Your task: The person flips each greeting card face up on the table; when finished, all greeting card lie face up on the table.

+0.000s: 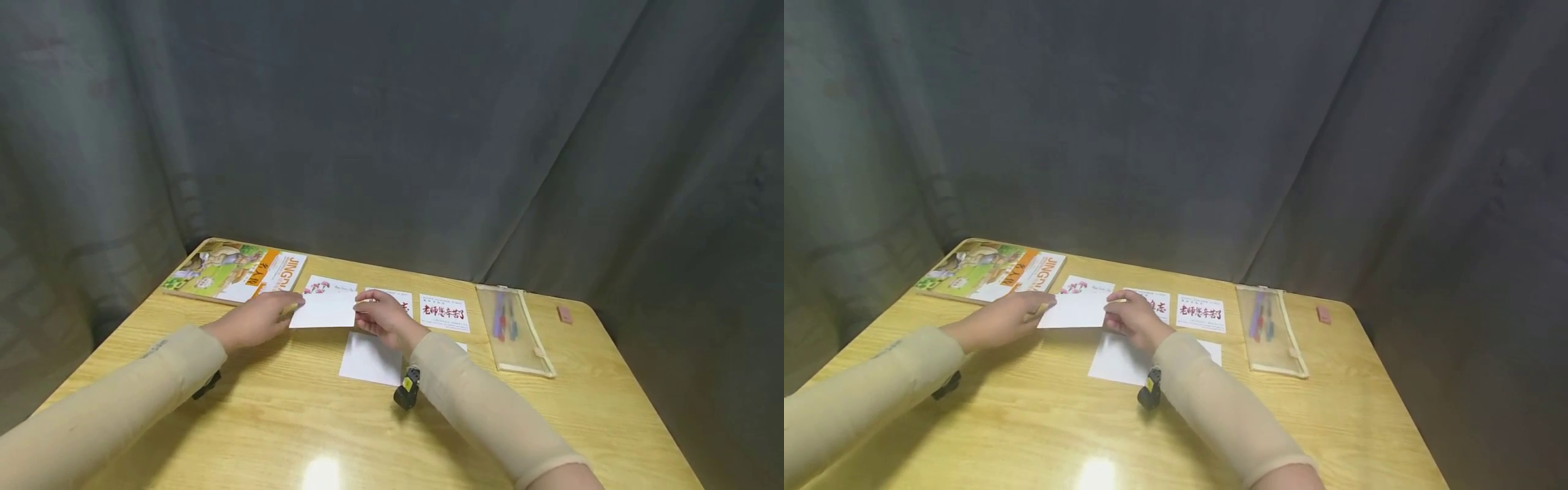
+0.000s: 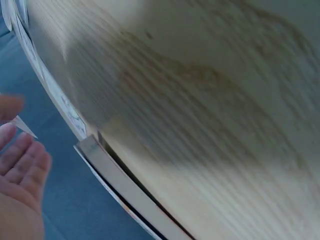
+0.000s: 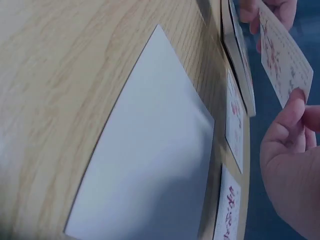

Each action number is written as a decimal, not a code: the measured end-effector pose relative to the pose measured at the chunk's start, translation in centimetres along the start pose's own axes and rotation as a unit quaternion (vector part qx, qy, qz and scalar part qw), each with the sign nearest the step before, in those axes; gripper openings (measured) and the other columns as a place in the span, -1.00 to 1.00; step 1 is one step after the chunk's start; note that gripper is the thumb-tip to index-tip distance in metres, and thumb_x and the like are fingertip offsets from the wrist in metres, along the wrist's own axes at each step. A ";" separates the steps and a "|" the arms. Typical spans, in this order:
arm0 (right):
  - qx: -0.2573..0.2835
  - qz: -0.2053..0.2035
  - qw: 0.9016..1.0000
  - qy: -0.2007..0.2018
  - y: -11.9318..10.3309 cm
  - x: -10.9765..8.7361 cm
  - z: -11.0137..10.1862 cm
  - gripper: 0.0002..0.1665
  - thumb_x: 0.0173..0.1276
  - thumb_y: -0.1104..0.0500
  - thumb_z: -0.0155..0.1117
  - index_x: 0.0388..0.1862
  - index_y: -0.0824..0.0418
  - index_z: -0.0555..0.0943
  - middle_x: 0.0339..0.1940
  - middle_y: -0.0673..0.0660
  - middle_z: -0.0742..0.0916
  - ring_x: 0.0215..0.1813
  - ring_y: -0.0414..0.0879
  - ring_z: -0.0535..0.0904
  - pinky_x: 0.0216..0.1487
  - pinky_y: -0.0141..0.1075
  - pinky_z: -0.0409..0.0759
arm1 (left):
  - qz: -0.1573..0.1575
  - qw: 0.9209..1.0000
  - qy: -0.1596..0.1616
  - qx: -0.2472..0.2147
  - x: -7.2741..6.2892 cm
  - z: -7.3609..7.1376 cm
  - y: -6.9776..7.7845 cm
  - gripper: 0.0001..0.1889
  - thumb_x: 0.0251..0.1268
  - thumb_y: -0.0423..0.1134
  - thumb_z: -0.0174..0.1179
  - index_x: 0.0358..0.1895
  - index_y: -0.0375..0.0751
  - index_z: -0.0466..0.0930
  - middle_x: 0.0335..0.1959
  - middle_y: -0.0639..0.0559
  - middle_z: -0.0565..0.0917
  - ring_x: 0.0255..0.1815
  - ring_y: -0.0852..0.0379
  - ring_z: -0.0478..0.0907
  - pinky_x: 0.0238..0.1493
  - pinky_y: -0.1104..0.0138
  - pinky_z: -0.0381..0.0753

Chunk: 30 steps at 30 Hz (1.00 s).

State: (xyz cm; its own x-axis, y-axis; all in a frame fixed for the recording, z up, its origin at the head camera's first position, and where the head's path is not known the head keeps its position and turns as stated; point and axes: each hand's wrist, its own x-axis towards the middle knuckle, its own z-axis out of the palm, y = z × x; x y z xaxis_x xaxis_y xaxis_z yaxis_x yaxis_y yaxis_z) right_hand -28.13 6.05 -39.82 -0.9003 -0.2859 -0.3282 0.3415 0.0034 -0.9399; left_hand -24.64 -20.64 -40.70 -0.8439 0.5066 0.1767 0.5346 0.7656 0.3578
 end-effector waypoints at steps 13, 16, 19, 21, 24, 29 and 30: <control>0.011 0.018 0.999 -0.038 -0.1 0.7 -0.6 -0.73 0.61 0.33 0.09 0.17 0.44 0.56 -0.28 0.11 0.77 -0.33 -0.23 0.69 -0.34 -0.50 0.64 | -0.101 0.976 0.112 -0.155 0.9 -0.3 -0.5 -0.86 0.57 -0.34 0.13 -0.13 -0.27 0.67 -0.26 -0.06 0.72 -0.21 -0.01 0.65 -0.18 0.09 0.63; -0.027 0.011 0.999 -0.039 0.2 0.8 -0.6 -0.80 0.58 0.32 0.15 0.07 0.38 0.60 -0.31 0.07 0.73 -0.36 -0.24 0.63 -0.36 -0.49 0.59 | -0.121 0.966 0.109 -0.202 0.8 -0.2 -0.4 -0.87 0.58 -0.35 0.11 -0.18 -0.27 0.64 -0.31 -0.05 0.69 -0.24 -0.02 0.60 -0.24 0.17 0.55; -0.059 -0.007 0.998 -0.025 0.5 0.7 -0.5 -0.86 0.55 0.29 0.20 -0.04 0.35 0.61 -0.35 0.03 0.66 -0.35 -0.20 0.55 -0.30 -0.44 0.56 | -0.124 0.955 0.095 -0.252 0.7 0.0 -0.3 -0.86 0.59 -0.36 0.10 -0.19 -0.30 0.63 -0.34 -0.09 0.66 -0.25 -0.09 0.60 -0.24 0.15 0.58; -0.072 -0.022 0.997 -0.016 0.6 0.7 -0.5 -0.87 0.55 0.29 0.21 -0.08 0.36 0.61 -0.36 0.03 0.63 -0.32 -0.17 0.54 -0.25 -0.39 0.56 | -0.125 0.946 0.083 -0.287 0.7 0.1 -0.2 -0.84 0.60 -0.35 0.09 -0.18 -0.34 0.61 -0.34 -0.10 0.65 -0.26 -0.09 0.59 -0.21 0.12 0.63; -0.082 -0.041 0.996 -0.014 0.6 0.7 -0.5 -0.89 0.54 0.31 0.20 -0.11 0.37 0.60 -0.35 0.02 0.62 -0.28 -0.16 0.55 -0.19 -0.36 0.57 | -0.135 0.932 0.067 -0.329 0.9 0.0 -0.1 -0.82 0.61 -0.31 0.09 -0.11 -0.40 0.57 -0.34 -0.06 0.64 -0.26 -0.06 0.61 -0.20 0.12 0.69; -0.120 -0.062 0.990 -0.032 0.7 0.7 -0.4 -0.90 0.53 0.35 0.17 -0.09 0.38 0.60 -0.34 0.04 0.60 -0.32 -0.16 0.48 -0.26 -0.38 0.53 | -0.139 0.934 0.061 -0.323 1.7 -0.8 0.3 -0.72 0.61 -0.27 0.10 0.09 -0.47 0.55 -0.32 -0.10 0.63 -0.34 0.01 0.53 -0.26 0.18 0.61; -0.130 -0.064 0.989 -0.036 0.7 0.7 -0.4 -0.88 0.54 0.34 0.17 -0.06 0.37 0.61 -0.32 0.04 0.60 -0.31 -0.16 0.49 -0.25 -0.38 0.54 | -0.133 0.940 0.055 -0.309 1.9 -1.0 0.4 -0.72 0.60 -0.27 0.10 0.10 -0.46 0.58 -0.28 -0.10 0.65 -0.32 0.03 0.53 -0.24 0.18 0.60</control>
State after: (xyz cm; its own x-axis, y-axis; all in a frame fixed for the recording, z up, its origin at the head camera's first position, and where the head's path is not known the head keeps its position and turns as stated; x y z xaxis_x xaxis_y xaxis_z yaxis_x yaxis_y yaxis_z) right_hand -28.61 6.25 -40.71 -0.9070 -0.3669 -0.2067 0.1370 0.2072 -0.9687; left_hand -26.09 -19.79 -39.30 -0.9617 0.2594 0.0880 0.2045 0.4660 0.8608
